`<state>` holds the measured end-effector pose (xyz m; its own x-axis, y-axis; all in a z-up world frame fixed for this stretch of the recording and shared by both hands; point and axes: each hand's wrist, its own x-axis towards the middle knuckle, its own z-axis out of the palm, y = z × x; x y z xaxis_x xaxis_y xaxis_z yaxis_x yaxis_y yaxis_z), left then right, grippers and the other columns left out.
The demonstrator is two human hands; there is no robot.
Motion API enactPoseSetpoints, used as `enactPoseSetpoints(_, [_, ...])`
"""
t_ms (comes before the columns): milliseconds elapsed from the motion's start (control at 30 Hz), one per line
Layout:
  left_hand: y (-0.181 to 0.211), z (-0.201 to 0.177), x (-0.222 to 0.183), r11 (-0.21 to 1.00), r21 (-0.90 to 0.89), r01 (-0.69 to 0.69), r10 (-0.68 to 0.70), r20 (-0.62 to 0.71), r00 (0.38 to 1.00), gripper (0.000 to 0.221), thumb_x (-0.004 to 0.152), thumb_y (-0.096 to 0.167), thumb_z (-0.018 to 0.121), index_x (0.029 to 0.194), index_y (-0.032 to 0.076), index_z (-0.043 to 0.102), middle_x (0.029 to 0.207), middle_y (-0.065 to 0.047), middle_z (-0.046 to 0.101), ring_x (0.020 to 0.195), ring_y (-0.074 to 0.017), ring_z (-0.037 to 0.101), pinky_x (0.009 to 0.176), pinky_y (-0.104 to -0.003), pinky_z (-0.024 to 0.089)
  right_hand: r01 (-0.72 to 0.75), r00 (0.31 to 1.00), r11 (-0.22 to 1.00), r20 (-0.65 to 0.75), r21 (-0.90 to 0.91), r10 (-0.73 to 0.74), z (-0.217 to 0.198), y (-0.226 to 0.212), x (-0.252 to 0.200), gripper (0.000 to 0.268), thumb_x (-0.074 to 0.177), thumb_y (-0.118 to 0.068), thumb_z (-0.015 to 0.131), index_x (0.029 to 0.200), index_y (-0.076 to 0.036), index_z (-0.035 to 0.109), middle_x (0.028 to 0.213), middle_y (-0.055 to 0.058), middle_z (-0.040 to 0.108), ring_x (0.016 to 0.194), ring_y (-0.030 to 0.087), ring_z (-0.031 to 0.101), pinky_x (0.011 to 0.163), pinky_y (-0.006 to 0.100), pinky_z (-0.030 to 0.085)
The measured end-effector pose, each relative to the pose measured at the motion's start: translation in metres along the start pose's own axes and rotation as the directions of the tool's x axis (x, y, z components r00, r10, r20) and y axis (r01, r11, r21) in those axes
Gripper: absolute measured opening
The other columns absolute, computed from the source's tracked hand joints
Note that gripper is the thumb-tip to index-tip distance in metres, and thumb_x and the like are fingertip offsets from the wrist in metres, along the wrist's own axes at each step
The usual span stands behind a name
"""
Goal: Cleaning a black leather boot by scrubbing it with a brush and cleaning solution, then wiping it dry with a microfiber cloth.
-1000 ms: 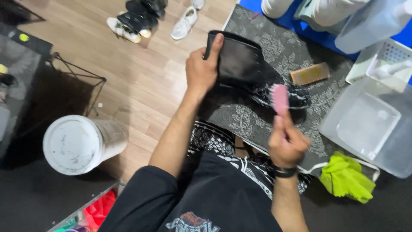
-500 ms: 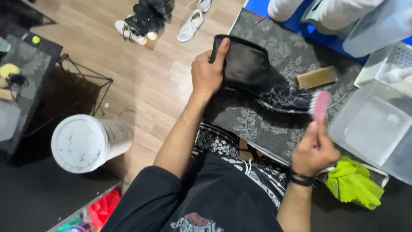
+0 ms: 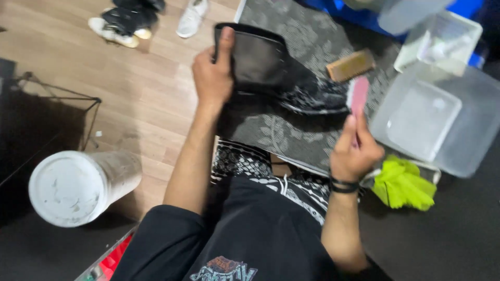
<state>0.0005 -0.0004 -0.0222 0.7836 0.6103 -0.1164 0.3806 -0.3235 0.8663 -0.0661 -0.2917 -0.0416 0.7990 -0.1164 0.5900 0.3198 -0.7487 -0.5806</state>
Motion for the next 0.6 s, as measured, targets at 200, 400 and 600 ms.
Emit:
enactPoseSetpoints(200, [-0.009,0.002,0.003,0.999,0.010,-0.048,0.048,-0.031,0.998,0.072,0.090,0.077,0.042,0.059,0.013,0.039,0.057,-0.003,0.038,0.063,-0.0160,0.041,0.058,-0.038,0.034,0.092,0.969,0.982,0.211,0.166,-0.127,-0.003,-0.014,0.001,0.026,0.104,-0.006,0.069,0.130,-0.004,0.073,0.055,0.000,0.041,0.050,0.015,0.027,0.053,0.037,0.024])
enactPoseSetpoints(400, [-0.017,0.003,0.000,0.998,-0.042,-0.041,0.039,-0.035,0.999,0.069,0.090,0.078,0.043,0.062,0.016,0.032,0.061,0.003,0.039,0.064,-0.0132,0.040,0.057,-0.035,0.033,-0.090,0.991,0.994,0.104,0.064,0.083,-0.015,-0.006,-0.004,0.026,0.107,-0.003,0.063,0.131,0.003,0.071,0.068,0.000,0.049,0.058,0.012,0.025,0.055,0.032,0.026])
enactPoseSetpoints(600, [-0.001,0.002,0.007,1.000,-0.016,-0.014,0.014,-0.014,1.000,0.071,0.093,0.076,0.042,0.062,0.012,0.038,0.061,0.000,0.040,0.065,-0.0158,0.038,0.058,-0.037,0.032,-0.153,0.961,0.934,0.269,0.324,0.064,-0.032,-0.022,-0.021,0.038,0.100,-0.022,0.070,0.135,-0.006,0.066,0.061,-0.006,0.041,0.054,0.009,0.026,0.053,0.029,0.023])
